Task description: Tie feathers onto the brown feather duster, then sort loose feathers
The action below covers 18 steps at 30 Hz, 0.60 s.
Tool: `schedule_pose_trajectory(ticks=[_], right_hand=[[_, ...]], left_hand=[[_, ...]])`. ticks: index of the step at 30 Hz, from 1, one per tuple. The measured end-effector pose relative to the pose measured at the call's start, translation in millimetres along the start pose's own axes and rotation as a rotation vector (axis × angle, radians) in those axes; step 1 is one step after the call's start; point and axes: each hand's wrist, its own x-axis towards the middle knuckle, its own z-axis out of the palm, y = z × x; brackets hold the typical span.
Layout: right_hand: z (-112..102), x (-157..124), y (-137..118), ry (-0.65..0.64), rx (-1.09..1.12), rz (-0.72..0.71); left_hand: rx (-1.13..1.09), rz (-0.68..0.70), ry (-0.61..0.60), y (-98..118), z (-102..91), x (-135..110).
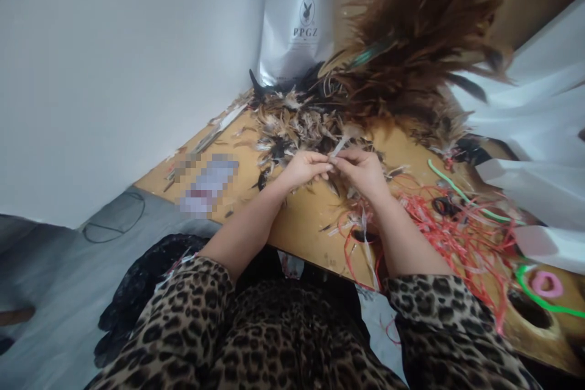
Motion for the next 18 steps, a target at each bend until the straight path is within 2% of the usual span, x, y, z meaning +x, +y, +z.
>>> schedule_pose_trajectory(ticks=[4, 7, 9, 13, 15, 18], right_hand=[[9.0, -1.4, -0.6, 0.119, -0.098, -0.028], [12.7, -1.0, -0.8, 0.136, -0.111, -0.044], [11.3, -0.4, -0.6, 0.121, -0.067, -0.03], [3.9, 0.4, 1.4, 0.081, 0.038, 0.01], [1.9, 0.8, 2.7, 0.047, 0.069, 0.033], [2.7, 2.2, 3.7, 0.033, 0.051, 0.064]], left_hand=[[-0.035, -0.04, 0.174, -5.4, 8.9, 2.8], [-0.039, -0.02, 0.254, -5.4, 13.7, 3.5], [-0.053, 0.001, 0.213, -3.1, 12.7, 2.7], [-0.099, 0.008, 0.034, 0.8, 4.7, 0.9], [-0.114, 0.018, 0.023, 0.4, 2.1, 1.0], [-0.107, 0.014, 0.094, -1.9, 3.2, 2.0]])
